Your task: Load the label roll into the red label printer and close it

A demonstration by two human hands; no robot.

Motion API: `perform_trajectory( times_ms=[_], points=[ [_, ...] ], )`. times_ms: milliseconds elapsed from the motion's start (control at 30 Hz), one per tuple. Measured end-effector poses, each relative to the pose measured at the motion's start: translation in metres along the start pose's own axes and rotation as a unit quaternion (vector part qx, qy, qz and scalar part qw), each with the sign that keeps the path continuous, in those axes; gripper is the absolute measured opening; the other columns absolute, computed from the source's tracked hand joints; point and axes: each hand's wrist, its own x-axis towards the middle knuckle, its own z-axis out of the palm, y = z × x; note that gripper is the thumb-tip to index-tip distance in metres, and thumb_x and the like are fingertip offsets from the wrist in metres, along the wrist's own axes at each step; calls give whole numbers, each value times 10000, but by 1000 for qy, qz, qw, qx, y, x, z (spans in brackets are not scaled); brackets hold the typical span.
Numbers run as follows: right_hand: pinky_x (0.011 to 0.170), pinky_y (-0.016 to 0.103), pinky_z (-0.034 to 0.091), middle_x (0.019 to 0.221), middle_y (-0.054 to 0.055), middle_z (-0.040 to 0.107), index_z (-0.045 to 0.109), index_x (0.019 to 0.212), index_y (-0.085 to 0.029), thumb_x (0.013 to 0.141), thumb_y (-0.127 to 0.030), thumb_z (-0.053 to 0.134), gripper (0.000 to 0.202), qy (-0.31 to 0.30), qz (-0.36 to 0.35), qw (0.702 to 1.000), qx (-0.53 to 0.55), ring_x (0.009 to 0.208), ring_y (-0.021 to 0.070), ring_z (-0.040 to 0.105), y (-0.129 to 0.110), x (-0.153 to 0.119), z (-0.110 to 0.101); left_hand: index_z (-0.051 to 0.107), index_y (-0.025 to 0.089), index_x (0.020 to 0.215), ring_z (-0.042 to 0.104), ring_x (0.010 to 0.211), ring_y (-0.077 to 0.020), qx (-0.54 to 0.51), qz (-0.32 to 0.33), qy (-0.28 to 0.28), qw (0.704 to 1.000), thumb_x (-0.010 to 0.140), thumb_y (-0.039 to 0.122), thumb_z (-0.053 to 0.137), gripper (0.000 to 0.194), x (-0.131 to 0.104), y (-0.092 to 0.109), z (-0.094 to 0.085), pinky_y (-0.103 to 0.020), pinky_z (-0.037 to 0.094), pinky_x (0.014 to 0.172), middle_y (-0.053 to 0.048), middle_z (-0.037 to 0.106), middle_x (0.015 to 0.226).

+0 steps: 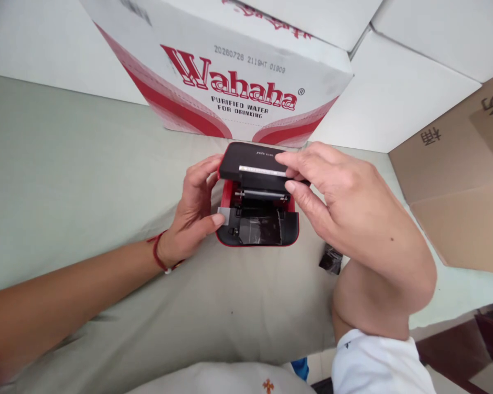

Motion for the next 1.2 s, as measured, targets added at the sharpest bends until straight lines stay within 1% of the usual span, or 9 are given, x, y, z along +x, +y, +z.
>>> perform_trajectory(
  times_ms=[100,267,400,567,733,867,967,1067,1200],
  points=[
    [855,395,602,1275,106,787,742,1482,-256,1115,-291,522,429,-40,-3,999,13,944,246,762,6,2,3,369,443,1728,263,1724,-382,3,-3,21,1000,1047,663,648,768,-1,1,0,-662,206,1457,-56,388,1776],
    [748,349,568,1271,102,788,858,1182,-245,1119,-244,462,401,-139,-59,988,24,900,217,765,16,7,12,465,431,1687,262,1747,-387,2,-4,18,1000,1079,662,585,662,0,3,-2,-679,225,1455,-48,394,1799],
    [764,346,569,1285,89,790,861,1165,-257,1110,-208,460,407,-130,-73,989,11,949,223,771,14,5,13,650,430,1533,246,1778,-371,16,24,-6,1000,1122,596,533,459,4,6,-6,-730,137,1464,11,462,1808],
    [677,321,510,1245,39,817,867,979,-260,1040,-87,450,455,-106,-48,993,5,879,190,747,9,6,16,689,455,1490,344,1754,-333,19,17,-17,1000,1141,594,476,432,7,8,-10,-711,96,1475,42,626,1694],
    [694,318,484,1145,31,840,865,929,-246,966,-24,474,451,-121,-26,991,-42,845,185,739,7,12,22,716,438,1447,422,1712,-345,22,2,-18,1000,1125,592,521,407,6,8,-11,-705,107,1470,10,681,1634],
    [634,322,428,1203,77,820,854,1002,-209,1004,-40,471,419,-122,-34,991,-53,852,187,726,0,2,23,691,418,1458,418,1708,-346,15,22,-32,999,1076,516,665,396,9,6,-12,-711,197,1453,-23,683,1607],
    [608,329,399,1068,92,798,839,1117,-209,1025,-70,504,375,-125,-72,987,-70,851,220,692,-9,-12,20,686,395,1450,429,1697,-353,9,31,-34,999,1074,494,672,388,10,7,-11,-727,214,1448,-44,682,1590],
    [594,327,405,940,77,767,815,1181,-200,879,-28,615,401,-162,-112,976,-90,784,227,672,-16,-27,13,685,384,1434,432,1691,-362,6,29,-37,999,1074,498,670,378,11,7,-11,-743,217,1444,-54,680,1580],
    [505,352,369,870,58,753,777,1235,-133,606,14,621,664,-197,-145,963,-116,616,209,639,-19,-40,5,687,391,1423,430,1689,-371,-1,22,-41,999,1066,550,678,391,12,7,-12,-746,201,1445,-51,676,1572]
  ],
)
